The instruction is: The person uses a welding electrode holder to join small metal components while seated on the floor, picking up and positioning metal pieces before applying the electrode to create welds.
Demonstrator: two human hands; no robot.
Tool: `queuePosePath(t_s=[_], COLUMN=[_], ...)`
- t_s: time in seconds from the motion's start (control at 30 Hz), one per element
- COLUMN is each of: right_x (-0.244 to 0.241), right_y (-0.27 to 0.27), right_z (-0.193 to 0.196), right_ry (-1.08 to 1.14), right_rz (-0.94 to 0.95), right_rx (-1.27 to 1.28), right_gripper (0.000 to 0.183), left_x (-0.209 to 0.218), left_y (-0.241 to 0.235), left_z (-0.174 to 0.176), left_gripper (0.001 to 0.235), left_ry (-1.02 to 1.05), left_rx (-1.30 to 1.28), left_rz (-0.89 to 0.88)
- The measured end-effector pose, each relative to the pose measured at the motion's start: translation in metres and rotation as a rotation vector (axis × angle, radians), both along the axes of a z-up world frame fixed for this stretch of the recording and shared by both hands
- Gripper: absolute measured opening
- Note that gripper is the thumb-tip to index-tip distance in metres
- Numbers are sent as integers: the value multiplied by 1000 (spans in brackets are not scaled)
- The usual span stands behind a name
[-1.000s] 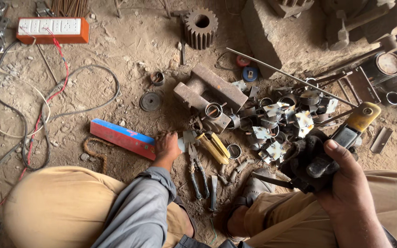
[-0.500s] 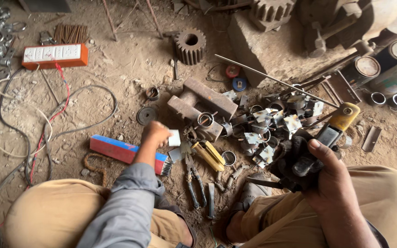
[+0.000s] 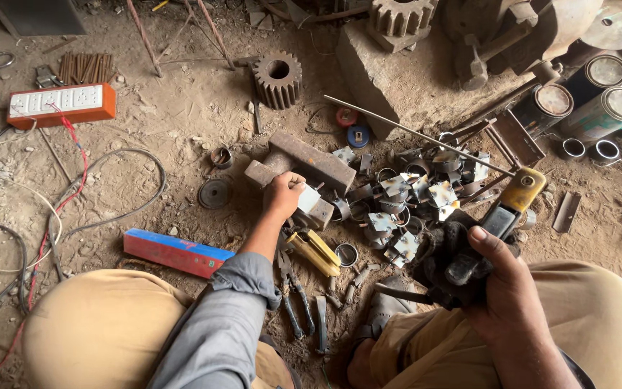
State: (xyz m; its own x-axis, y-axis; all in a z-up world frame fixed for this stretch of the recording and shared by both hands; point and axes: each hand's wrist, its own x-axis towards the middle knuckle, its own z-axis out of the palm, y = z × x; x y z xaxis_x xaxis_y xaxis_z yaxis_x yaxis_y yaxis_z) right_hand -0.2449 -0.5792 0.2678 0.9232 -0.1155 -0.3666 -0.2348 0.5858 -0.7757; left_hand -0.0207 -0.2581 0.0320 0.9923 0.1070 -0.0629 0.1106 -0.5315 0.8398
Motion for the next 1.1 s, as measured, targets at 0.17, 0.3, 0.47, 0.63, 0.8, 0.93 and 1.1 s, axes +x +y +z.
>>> queuePosePath(t_s=[0.17,0.3,0.47,0.63,0.8,0.93,1.1], right_x=[5,5,3,0,0,-2,2], right_y=[-6,-8,-6,-4,-8,-14,-12], right_z=[-3,-6,-3,1,-2,-7,-10], right_ry=[113,92,96,100,85,89,130], right_rz=[-42,-29,-16,-13,-22,-18,-19], right_rx=[5,28,53,58,63,54,53], right_gripper=[46,48,49,49,50,47,47], left_x=[-4,-19,-56,-56,-36,-21,-9], left_y=[1,0,-13,-27,-14,-9,-9], left_z=[9,39,80,77,80,85,86], left_gripper=[21,42,95,81,70,74,78], left_ry=[-178,-64,115,74,14,29,34], left_rx=[142,159,504,652,665,687,694], left_rz=[43,76,-30,-100,-365,-559,-646])
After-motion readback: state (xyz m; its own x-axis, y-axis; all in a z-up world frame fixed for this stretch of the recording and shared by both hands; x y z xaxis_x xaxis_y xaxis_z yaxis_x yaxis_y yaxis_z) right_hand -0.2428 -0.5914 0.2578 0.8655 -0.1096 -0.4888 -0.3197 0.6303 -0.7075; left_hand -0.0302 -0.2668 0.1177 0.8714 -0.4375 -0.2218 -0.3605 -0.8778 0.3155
